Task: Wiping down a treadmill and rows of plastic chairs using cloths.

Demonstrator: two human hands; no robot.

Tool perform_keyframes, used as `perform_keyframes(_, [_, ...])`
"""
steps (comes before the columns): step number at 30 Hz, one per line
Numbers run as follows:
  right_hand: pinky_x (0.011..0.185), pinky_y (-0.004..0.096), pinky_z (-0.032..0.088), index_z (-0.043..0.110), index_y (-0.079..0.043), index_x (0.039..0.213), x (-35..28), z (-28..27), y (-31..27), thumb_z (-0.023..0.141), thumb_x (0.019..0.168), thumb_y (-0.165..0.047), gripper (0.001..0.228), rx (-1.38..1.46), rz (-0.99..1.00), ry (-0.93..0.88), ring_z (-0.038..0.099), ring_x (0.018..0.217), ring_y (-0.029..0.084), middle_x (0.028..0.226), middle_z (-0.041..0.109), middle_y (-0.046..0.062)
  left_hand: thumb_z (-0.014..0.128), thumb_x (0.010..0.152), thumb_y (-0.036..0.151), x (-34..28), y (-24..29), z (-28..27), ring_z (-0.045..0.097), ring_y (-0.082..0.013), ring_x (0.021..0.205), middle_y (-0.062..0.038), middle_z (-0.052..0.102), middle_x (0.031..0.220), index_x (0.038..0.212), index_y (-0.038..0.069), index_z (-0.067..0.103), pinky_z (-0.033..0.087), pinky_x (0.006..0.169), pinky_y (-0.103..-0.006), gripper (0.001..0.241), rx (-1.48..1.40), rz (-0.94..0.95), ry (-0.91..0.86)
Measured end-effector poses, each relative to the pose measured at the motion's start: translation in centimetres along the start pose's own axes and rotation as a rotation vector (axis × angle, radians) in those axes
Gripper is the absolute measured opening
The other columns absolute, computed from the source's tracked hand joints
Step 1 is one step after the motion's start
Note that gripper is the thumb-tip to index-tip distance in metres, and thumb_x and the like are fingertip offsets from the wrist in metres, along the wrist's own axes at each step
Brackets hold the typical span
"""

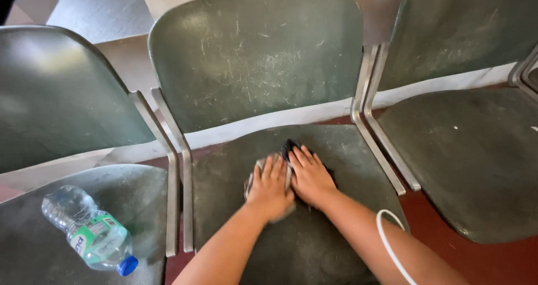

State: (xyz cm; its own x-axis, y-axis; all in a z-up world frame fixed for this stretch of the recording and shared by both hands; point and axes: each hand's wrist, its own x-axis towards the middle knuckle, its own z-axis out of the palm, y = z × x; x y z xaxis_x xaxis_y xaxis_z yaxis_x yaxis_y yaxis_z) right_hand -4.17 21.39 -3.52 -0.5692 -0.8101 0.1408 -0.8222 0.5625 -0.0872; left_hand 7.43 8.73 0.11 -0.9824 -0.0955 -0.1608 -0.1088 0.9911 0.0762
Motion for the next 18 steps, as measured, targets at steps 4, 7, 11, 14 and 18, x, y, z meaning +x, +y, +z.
perform_keyframes(4, [0.121, 0.054, 0.031, 0.037, -0.014, 0.159, 3.9, 0.2, 0.6, 0.044, 0.096, -0.035, 0.066, 0.036, 0.077, -0.063, 0.027, 0.154, 0.033, 0.165, 0.035, 0.009, 0.038, 0.093, 0.047, 3.2, -1.9, -0.7, 0.015, -0.0330, 0.158, -0.004, 0.020, 0.171, 0.164, 0.016, 0.024, 0.017, 0.124, -0.0606, 0.078, -0.066, -0.141, 0.045])
perform_keyframes(7, [0.123, 0.054, 0.025, 0.037, -0.016, 0.159, 3.5, -2.6, 0.7, 0.040, 0.099, -0.041, 0.065, -0.006, 0.132, -0.147, 0.025, 0.156, 0.030, 0.166, 0.035, 0.007, 0.039, 0.092, 0.047, 3.2, -2.2, -0.5, 0.019, -0.0287, 0.157, 0.001, 0.026, 0.170, 0.162, 0.022, 0.030, 0.019, 0.125, -0.0577, 0.075, -0.122, -0.195, 0.106])
perform_keyframes(11, [0.124, 0.058, 0.017, 0.032, 0.001, 0.153, 1.9, -7.4, 4.5, 0.043, 0.094, -0.026, 0.066, -0.095, 0.253, -0.188, 0.025, 0.153, 0.032, 0.163, 0.031, 0.020, 0.057, 0.080, 0.044, 1.0, -5.0, -0.8, 0.044, -0.0289, 0.145, -0.002, 0.049, 0.157, 0.149, 0.018, 0.053, 0.033, 0.118, -0.0584, 0.074, -0.011, -0.286, 0.439])
perform_keyframes(14, [0.126, 0.055, 0.013, 0.034, -0.021, 0.161, 0.8, -2.7, 12.9, 0.037, 0.101, -0.049, 0.066, -0.209, 0.332, -0.030, 0.018, 0.159, 0.027, 0.170, 0.029, 0.003, 0.034, 0.092, 0.052, 0.8, -10.5, -1.2, 0.017, -0.0287, 0.159, 0.000, 0.023, 0.171, 0.162, 0.020, 0.029, 0.012, 0.126, -0.0606, 0.078, 0.046, -0.457, 0.093])
perform_keyframes(18, [0.125, 0.053, 0.022, 0.039, -0.013, 0.159, 1.6, -1.8, 10.8, 0.039, 0.101, -0.048, 0.068, -0.287, 0.345, 0.010, 0.023, 0.157, 0.032, 0.166, 0.034, 0.010, 0.036, 0.093, 0.048, 1.1, -8.4, -1.2, 0.023, -0.0350, 0.156, -0.008, 0.032, 0.167, 0.160, 0.015, 0.035, 0.013, 0.122, -0.0659, 0.075, 0.080, -0.483, 0.222])
